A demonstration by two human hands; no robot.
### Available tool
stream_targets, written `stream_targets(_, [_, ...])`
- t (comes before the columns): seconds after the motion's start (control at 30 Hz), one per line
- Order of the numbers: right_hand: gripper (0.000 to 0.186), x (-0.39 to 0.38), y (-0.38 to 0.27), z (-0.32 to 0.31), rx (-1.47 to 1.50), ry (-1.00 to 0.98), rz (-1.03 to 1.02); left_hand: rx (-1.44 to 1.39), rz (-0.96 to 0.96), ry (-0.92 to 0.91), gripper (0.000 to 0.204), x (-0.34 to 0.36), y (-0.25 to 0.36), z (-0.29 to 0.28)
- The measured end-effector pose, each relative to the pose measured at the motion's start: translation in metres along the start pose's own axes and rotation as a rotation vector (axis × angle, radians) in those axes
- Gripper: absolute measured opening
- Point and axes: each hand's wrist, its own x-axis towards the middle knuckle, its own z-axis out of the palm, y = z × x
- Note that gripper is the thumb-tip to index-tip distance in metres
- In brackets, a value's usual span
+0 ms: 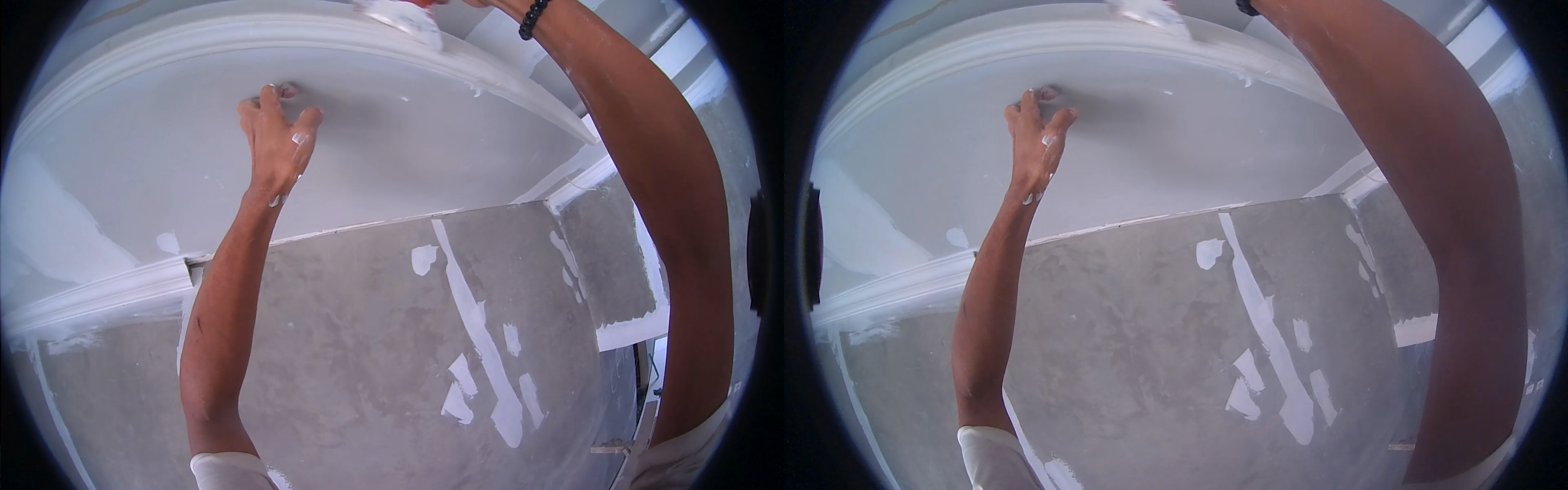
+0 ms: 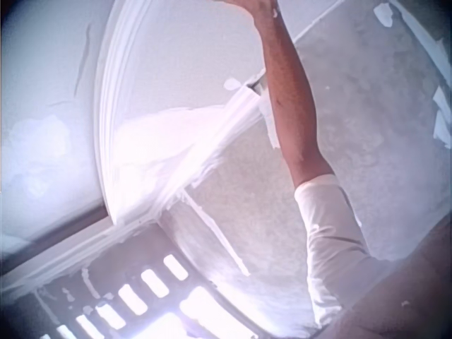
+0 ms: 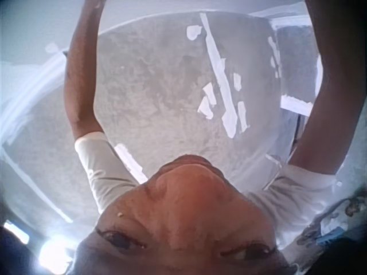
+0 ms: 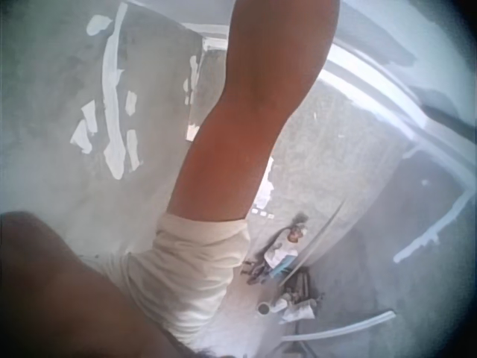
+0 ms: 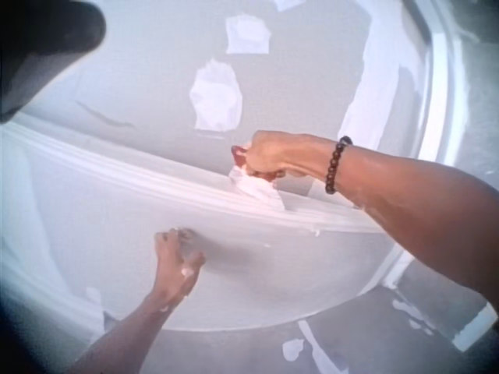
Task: The person applies plaster to the curved edge of a ceiling molding using a spatula and finishes it by hand.
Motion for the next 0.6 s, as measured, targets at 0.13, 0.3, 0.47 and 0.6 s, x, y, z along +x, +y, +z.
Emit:
stream_targets(0.13, [0.025, 0.002, -0.015, -0.001, 0.265, -0.012, -0.196, 0.026, 0.0, -0.004, 0.058, -0.003, -0.002, -0.001])
stream_targets(0.3, [0.02, -0.003, 0.032, -0.026, 0.309, 0.202, -0.019, 0.03, 0.01, -0.045, 0.057, -0.002, 0.002, -0.003])
stream_targets(0.47, [0.034, 0.037, 0.138, 0.01, 0.057, 0.406, 0.172, 0.157, -0.022, -0.047, 0.055, -0.002, -0.013, -0.029])
stream_targets(0.6, [0.052, 0.066, 0.276, -0.008, -0.44, 0.387, 0.084, 0.052, 0.012, -0.05, 0.054, 0.001, -0.002, -0.004])
